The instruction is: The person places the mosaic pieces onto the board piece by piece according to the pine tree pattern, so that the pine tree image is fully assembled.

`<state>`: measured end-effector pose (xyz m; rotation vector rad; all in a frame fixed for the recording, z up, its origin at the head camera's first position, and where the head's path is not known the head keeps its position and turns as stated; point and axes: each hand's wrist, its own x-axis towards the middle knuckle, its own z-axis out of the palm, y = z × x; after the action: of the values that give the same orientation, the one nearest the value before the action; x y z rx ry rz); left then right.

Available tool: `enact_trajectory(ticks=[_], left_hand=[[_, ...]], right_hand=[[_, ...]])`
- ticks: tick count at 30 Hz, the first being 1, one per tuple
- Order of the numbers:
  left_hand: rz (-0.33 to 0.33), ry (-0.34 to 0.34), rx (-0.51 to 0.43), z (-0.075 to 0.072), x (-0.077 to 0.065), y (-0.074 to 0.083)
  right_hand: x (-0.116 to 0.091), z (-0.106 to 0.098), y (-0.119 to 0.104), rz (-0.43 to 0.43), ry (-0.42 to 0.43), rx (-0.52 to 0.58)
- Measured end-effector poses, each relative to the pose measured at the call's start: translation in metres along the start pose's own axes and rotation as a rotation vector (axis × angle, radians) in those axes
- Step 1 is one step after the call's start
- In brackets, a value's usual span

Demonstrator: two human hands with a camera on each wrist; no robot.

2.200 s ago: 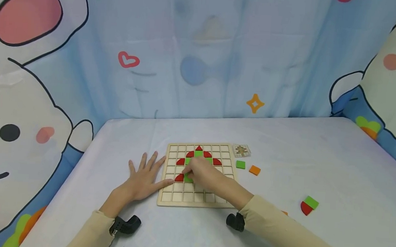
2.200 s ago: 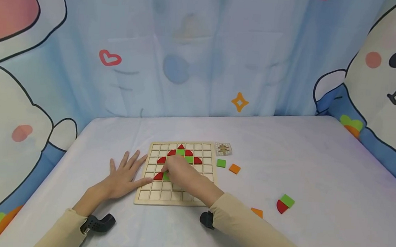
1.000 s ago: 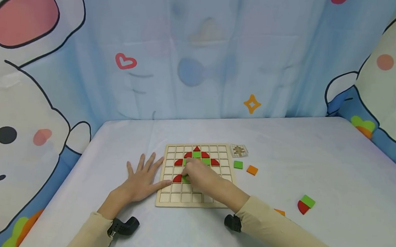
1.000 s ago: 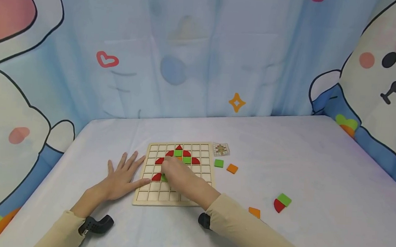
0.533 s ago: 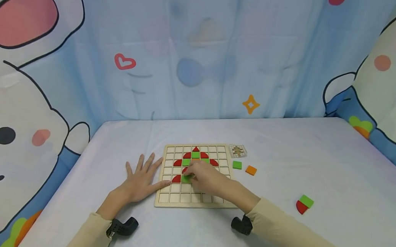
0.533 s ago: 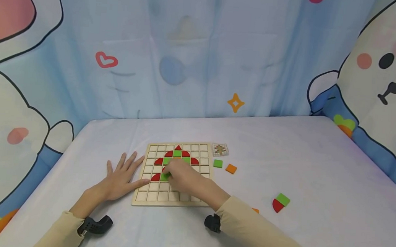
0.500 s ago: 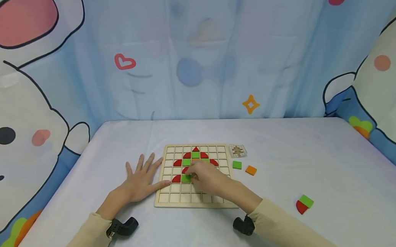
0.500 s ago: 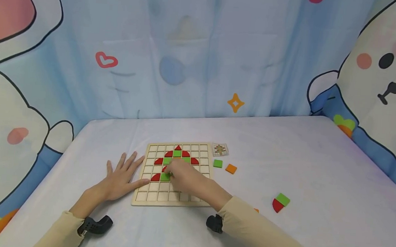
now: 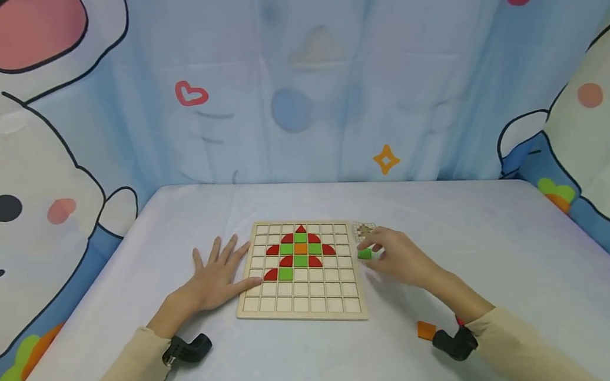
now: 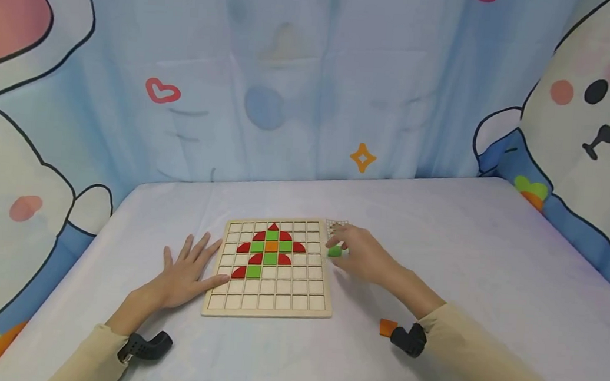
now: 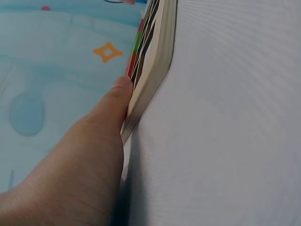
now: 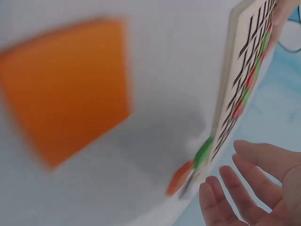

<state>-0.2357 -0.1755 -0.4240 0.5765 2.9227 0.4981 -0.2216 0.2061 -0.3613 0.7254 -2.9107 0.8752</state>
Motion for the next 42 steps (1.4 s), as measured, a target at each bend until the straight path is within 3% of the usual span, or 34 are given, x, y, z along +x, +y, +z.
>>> enact_trajectory(ticks=[7, 14, 24, 33, 42], left_hand=[[0.003, 0.007, -0.015, 0.004, -0.001, -0.004], [0.013, 0.002, -0.016, 0.006, 0.000, -0.006], [0.013, 0.007, -0.011, 0.005, 0.001, -0.004], [0.026, 0.013, -0.017, 0.004, 0.001, -0.002], [0.028, 0.030, -0.021, 0.002, -0.001, -0.001]], right_hand=[[-0.005, -0.008, 0.031, 0.099, -0.037, 0.024], [0.000, -0.009, 0.036, 0.191, -0.058, -0.005], [0.005, -0.013, 0.039, 0.334, -0.093, 0.052], [0.002, -0.013, 0.040, 0.353, -0.063, 0.116], [-0.002, -0.010, 0.038, 0.324, 0.012, 0.108]])
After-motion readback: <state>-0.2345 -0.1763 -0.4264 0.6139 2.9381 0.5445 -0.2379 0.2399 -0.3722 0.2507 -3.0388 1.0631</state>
